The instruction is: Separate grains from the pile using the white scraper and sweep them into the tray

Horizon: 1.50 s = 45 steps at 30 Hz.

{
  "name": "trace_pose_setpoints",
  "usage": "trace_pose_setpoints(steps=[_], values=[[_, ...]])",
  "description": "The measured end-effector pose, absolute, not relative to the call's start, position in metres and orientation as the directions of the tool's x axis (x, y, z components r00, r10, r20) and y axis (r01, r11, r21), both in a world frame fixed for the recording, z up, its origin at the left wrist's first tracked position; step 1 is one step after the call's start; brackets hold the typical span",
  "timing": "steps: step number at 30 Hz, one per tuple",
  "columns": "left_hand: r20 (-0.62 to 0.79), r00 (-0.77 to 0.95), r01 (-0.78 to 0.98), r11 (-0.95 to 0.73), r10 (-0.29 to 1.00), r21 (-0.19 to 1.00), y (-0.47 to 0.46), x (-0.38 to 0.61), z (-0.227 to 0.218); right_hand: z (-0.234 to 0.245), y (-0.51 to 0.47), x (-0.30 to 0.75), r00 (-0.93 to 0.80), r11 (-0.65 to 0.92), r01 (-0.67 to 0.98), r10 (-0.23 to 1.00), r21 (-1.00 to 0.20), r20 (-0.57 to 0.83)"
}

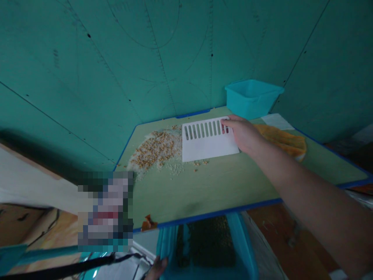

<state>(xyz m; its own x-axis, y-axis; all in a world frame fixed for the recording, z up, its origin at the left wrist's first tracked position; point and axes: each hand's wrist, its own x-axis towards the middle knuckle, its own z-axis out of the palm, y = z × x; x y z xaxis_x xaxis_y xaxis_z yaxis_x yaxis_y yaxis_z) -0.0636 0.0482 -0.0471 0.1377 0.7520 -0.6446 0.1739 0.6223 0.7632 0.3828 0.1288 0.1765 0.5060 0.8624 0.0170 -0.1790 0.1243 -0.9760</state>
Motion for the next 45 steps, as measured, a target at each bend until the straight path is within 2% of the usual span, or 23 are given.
trace_pose_setpoints(steps=[8,14,33,41,45], values=[[-0.668,0.134,0.127,0.656,0.732,0.744,0.046,-0.06,-0.041,0.175,0.129,0.382,0.498,0.089,-0.101,0.867,-0.991,0.027],[-0.666,0.146,0.098,0.659,0.732,0.746,0.037,-0.054,-0.037,0.175,0.129,0.381,0.479,0.092,-0.175,0.878,-0.98,-0.003],[-0.675,0.129,0.187,0.65,0.727,0.736,0.048,-0.056,-0.039,0.176,0.124,0.373,0.428,0.042,-0.157,0.903,-0.987,-0.03],[-0.657,0.168,0.038,0.661,0.735,0.749,0.031,-0.039,-0.024,0.18,0.122,0.369,0.393,-0.001,-0.208,0.915,-0.978,-0.085],[-0.657,0.179,0.024,0.664,0.732,0.747,0.033,-0.037,-0.023,0.178,0.123,0.37,0.383,-0.016,-0.209,0.919,-0.978,-0.097]])
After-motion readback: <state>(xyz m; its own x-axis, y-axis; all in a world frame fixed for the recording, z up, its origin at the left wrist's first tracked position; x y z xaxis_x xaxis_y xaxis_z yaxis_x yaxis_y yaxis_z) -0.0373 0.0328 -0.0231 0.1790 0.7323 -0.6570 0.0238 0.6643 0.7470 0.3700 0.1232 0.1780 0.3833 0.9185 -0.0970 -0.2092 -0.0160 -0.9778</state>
